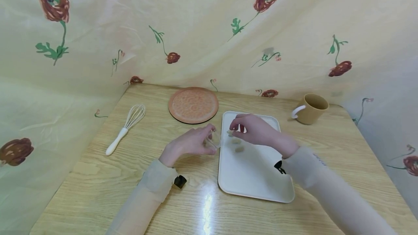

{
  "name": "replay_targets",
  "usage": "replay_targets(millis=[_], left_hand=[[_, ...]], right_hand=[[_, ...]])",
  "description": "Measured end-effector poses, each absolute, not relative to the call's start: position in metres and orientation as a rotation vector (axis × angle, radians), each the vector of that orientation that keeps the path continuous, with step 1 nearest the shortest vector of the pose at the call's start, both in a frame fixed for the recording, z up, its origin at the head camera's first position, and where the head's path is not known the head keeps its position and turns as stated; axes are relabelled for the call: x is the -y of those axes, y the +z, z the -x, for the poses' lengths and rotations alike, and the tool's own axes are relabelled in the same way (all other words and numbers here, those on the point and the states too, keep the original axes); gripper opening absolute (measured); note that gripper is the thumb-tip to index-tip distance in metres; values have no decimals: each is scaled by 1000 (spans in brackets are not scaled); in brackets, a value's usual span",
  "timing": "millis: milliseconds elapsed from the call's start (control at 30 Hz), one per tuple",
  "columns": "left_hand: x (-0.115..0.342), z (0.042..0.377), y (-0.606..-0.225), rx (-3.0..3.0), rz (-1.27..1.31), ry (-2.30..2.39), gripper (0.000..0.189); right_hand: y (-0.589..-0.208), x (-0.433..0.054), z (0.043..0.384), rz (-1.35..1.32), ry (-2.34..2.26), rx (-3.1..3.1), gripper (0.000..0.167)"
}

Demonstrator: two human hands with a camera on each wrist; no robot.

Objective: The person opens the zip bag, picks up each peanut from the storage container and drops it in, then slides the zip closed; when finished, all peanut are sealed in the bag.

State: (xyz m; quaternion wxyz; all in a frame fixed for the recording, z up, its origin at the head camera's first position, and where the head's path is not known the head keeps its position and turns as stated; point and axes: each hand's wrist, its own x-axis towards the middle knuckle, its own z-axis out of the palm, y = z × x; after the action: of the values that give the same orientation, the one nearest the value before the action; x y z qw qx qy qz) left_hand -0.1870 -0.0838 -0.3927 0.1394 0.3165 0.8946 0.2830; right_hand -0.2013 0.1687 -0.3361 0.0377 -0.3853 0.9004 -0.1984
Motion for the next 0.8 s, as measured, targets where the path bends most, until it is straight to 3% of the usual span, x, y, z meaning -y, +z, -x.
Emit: replay_targets(millis=[800], left_hand=[[84,188,-395,-2610,-935,793,65]], right_hand=[[-356,-125,185,1284,-561,-2643,11]])
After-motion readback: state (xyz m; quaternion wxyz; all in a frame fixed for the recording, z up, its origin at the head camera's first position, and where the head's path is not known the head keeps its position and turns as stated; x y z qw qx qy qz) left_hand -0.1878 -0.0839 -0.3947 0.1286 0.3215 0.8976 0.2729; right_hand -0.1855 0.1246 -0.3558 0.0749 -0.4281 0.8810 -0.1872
